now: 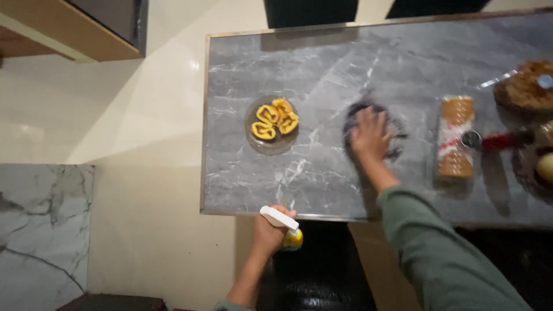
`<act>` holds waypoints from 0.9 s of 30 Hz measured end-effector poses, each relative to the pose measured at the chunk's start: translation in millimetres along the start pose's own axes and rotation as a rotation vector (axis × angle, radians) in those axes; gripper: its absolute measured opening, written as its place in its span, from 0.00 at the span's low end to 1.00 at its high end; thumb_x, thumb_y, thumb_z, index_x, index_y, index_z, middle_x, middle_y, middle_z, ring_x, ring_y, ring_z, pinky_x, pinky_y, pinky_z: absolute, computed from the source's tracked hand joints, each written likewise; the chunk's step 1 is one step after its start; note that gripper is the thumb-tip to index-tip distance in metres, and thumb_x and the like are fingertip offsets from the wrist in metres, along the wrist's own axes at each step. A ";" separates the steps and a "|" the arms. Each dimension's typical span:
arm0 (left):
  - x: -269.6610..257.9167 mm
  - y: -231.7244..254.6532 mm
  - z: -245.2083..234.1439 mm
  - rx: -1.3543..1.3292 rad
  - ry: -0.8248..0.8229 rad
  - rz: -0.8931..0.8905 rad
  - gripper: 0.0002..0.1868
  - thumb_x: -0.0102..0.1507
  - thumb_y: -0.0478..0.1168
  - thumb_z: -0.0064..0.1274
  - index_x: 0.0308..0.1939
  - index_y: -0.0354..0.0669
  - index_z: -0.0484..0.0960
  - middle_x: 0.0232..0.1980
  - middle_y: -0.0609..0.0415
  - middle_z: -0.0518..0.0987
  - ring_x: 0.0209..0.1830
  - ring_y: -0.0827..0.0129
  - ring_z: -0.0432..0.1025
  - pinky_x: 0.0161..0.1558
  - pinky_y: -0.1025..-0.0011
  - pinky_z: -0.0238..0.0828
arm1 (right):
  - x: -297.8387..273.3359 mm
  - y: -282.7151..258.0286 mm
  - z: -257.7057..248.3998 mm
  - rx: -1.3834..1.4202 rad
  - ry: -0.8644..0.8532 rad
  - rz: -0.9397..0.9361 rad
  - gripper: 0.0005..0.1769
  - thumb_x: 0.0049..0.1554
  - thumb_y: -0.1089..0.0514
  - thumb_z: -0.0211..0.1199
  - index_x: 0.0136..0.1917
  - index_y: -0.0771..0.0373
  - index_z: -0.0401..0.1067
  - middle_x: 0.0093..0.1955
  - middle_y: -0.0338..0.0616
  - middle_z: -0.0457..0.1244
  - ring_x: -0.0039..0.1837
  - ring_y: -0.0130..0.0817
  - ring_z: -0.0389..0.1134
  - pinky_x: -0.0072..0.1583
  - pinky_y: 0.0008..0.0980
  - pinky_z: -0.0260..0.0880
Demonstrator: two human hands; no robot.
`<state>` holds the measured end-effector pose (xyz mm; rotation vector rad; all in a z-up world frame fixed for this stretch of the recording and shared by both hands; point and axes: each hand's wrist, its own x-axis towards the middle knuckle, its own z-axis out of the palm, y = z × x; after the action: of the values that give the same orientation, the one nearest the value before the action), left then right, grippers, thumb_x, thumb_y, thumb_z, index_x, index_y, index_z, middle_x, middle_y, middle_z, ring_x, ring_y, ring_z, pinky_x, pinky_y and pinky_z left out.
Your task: The person wipes a dining table and chairs using a spray bottle and cloth. They move items such as a plate of pastries, packaged bread, a container of nuts, a bottle of sauce, and a basket of pears to clean underneath, then return them to the table.
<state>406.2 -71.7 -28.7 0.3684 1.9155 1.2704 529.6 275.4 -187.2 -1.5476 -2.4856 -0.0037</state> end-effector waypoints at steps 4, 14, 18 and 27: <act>-16.6 -1.1 9.9 0.134 -0.026 -0.082 0.12 0.52 0.47 0.73 0.27 0.48 0.86 0.23 0.49 0.81 0.26 0.65 0.74 0.32 0.68 0.71 | -132.2 -12.8 -29.6 0.112 -0.047 -0.363 0.33 0.59 0.42 0.56 0.77 0.40 0.62 0.81 0.34 0.54 0.82 0.50 0.50 0.69 0.69 0.54; -73.6 22.8 0.2 0.104 -0.070 0.024 0.12 0.53 0.44 0.72 0.23 0.44 0.84 0.18 0.51 0.77 0.21 0.69 0.70 0.25 0.73 0.66 | -270.0 146.4 3.2 0.178 0.182 0.013 0.22 0.55 0.62 0.59 0.59 0.43 0.79 0.58 0.30 0.65 0.62 0.35 0.69 0.60 0.42 0.65; -89.9 32.3 -3.7 0.214 -0.087 0.044 0.13 0.54 0.47 0.71 0.23 0.46 0.85 0.17 0.47 0.77 0.18 0.65 0.71 0.23 0.69 0.65 | -186.6 63.9 -68.8 0.389 0.325 -0.346 0.21 0.50 0.59 0.64 0.56 0.40 0.81 0.56 0.29 0.68 0.55 0.33 0.70 0.58 0.37 0.68; -112.7 56.3 44.9 0.121 -0.024 -0.054 0.11 0.55 0.43 0.70 0.24 0.42 0.85 0.18 0.50 0.78 0.21 0.70 0.68 0.25 0.74 0.65 | -9.6 102.3 -28.1 0.067 -0.363 -0.055 0.39 0.59 0.33 0.59 0.81 0.41 0.59 0.87 0.45 0.42 0.84 0.61 0.41 0.73 0.69 0.52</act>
<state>502.3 -86.7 63.2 0.3892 1.9743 1.1137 629.5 309.4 -172.7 -1.5694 -2.7654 0.3801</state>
